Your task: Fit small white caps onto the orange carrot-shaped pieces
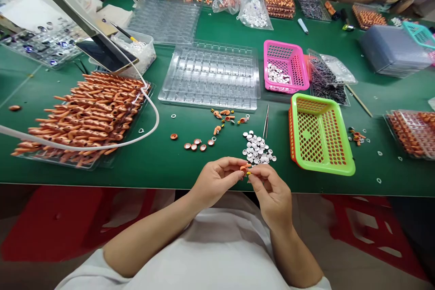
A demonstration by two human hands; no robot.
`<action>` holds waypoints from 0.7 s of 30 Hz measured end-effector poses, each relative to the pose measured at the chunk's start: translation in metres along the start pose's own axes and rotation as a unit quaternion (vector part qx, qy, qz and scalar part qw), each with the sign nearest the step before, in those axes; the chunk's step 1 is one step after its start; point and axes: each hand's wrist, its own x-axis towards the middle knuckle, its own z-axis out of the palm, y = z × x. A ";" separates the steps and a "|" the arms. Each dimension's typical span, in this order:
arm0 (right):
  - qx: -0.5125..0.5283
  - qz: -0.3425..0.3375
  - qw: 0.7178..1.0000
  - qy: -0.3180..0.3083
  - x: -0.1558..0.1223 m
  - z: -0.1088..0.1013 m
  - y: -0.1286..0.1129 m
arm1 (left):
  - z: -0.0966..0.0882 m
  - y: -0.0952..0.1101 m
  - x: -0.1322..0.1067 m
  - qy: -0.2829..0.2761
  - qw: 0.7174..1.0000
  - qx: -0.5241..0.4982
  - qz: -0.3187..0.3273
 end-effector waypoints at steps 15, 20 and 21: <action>-0.022 -0.049 0.998 0.032 -0.009 0.010 0.006 | 0.010 -0.003 -0.004 0.062 0.995 0.055 0.048; -0.053 -0.055 0.996 0.035 -0.006 0.007 0.004 | 0.009 -0.003 -0.005 0.042 0.997 0.058 0.042; -0.054 -0.051 0.997 0.036 -0.005 0.006 0.003 | 0.009 -0.002 -0.006 0.037 0.996 0.064 0.044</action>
